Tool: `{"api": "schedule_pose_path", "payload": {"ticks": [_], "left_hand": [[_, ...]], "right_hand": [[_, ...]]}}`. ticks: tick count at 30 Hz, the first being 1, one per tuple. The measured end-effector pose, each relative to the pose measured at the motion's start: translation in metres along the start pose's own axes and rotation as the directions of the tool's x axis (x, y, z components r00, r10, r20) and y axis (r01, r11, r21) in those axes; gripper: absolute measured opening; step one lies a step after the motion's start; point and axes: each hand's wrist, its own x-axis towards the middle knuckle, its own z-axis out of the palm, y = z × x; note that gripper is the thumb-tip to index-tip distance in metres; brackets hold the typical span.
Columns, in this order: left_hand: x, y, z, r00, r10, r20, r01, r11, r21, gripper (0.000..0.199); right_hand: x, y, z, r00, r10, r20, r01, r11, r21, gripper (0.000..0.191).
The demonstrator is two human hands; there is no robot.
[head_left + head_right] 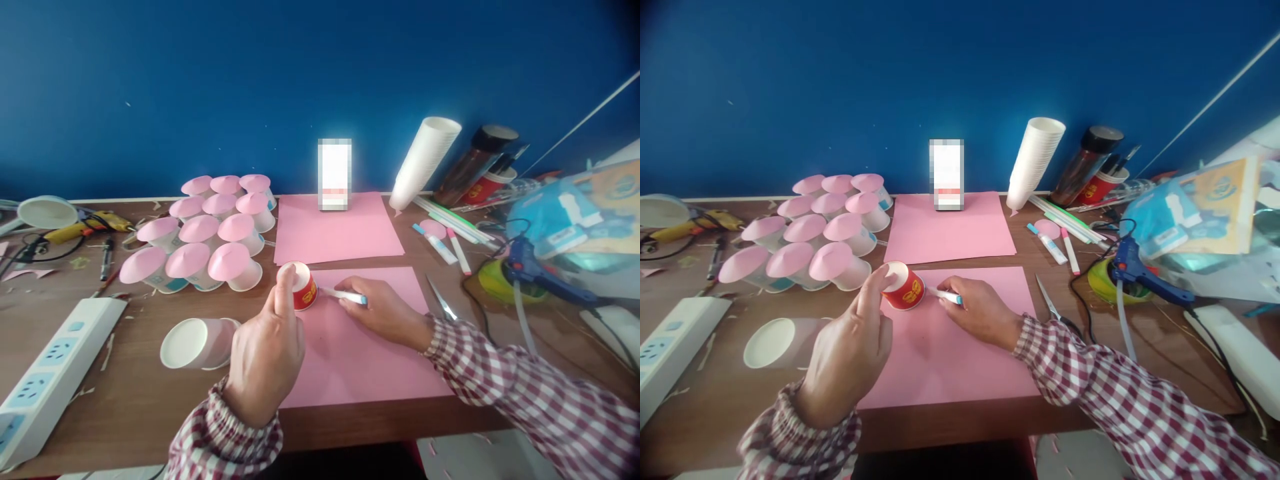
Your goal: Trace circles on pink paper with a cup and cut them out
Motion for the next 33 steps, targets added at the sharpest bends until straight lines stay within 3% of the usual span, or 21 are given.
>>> {"api": "schedule_pose_path", "payload": {"ticks": [11,25,29,33], "left_hand": [[0.006,-0.001,-0.015,0.997,0.05,0.052,-0.053,0.998,0.041,0.056],[0.005,0.008,-0.019,0.991,0.045,0.126,-0.059,0.993,0.107,0.045],[0.002,0.027,-0.018,0.989,-0.003,0.149,-0.025,0.982,0.185,0.044],[0.005,0.043,-0.023,0.983,-0.066,0.17,0.035,0.984,0.177,0.041]], "right_hand": [[-0.017,-0.007,0.013,0.999,-0.048,-0.025,0.047,0.998,-0.038,0.014],[-0.033,-0.013,0.035,0.986,-0.137,-0.094,0.144,0.987,0.074,0.015],[-0.04,-0.011,0.046,0.954,-0.268,-0.132,0.268,0.963,-0.021,0.018],[-0.044,-0.004,0.054,0.868,-0.479,-0.133,0.457,0.874,-0.165,0.014]]}}
